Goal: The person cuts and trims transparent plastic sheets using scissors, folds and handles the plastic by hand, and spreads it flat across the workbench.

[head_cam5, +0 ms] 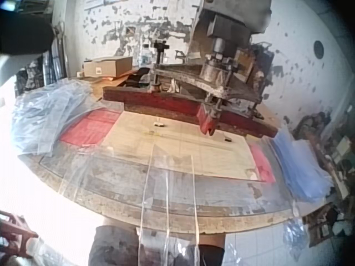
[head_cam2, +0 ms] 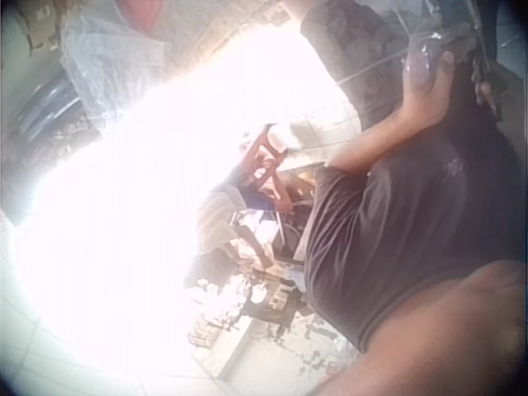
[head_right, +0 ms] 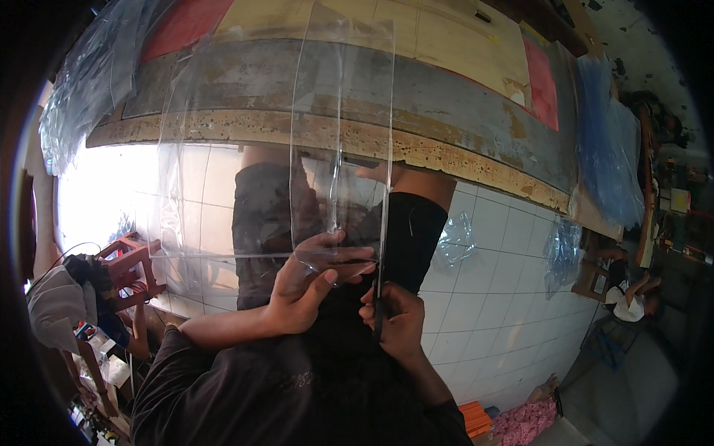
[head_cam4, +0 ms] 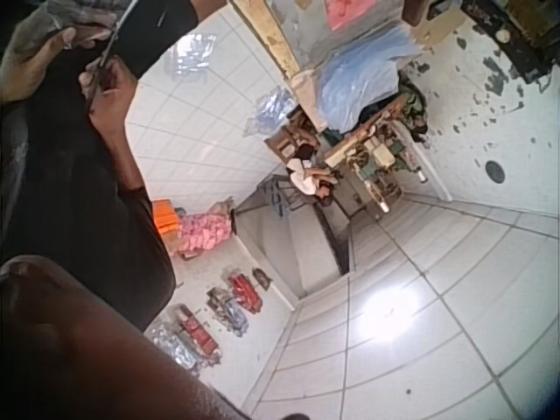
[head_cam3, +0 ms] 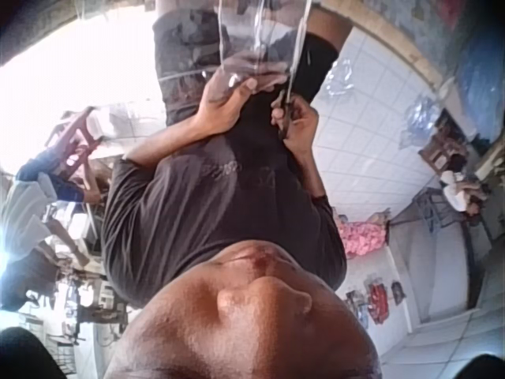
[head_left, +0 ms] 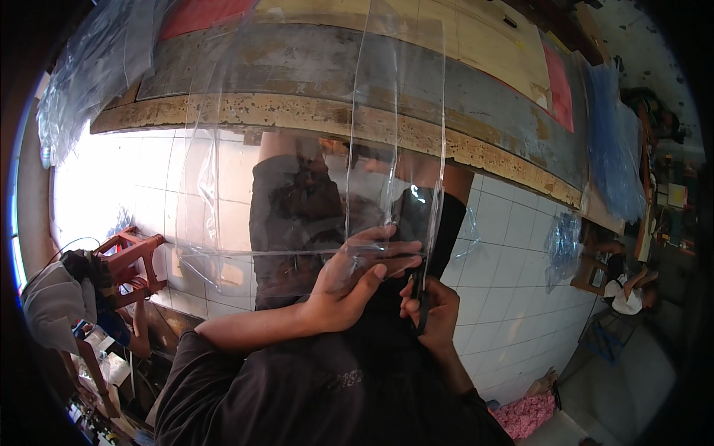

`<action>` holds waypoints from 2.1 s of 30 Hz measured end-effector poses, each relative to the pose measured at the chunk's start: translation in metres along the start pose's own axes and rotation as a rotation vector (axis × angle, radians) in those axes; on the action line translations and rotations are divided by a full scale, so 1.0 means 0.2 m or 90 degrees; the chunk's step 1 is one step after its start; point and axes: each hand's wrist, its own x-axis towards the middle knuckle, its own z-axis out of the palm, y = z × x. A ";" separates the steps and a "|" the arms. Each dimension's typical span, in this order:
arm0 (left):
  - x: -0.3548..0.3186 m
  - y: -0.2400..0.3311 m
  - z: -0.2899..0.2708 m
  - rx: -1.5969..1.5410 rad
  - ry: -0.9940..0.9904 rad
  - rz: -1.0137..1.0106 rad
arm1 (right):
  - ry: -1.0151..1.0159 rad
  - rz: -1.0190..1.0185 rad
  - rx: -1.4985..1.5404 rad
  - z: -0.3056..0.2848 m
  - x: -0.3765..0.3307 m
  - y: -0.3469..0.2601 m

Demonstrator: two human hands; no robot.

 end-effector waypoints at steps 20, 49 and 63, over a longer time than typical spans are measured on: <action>0.01 -0.02 0.00 0.030 0.006 0.013 | 0.015 -0.013 0.019 0.03 -0.01 -0.01; 0.01 -0.01 -0.01 -0.019 0.000 0.006 | 0.043 0.000 0.036 0.06 -0.01 -0.01; 0.00 -0.02 -0.02 -0.034 -0.003 0.013 | -0.049 -0.055 0.045 0.00 0.01 0.05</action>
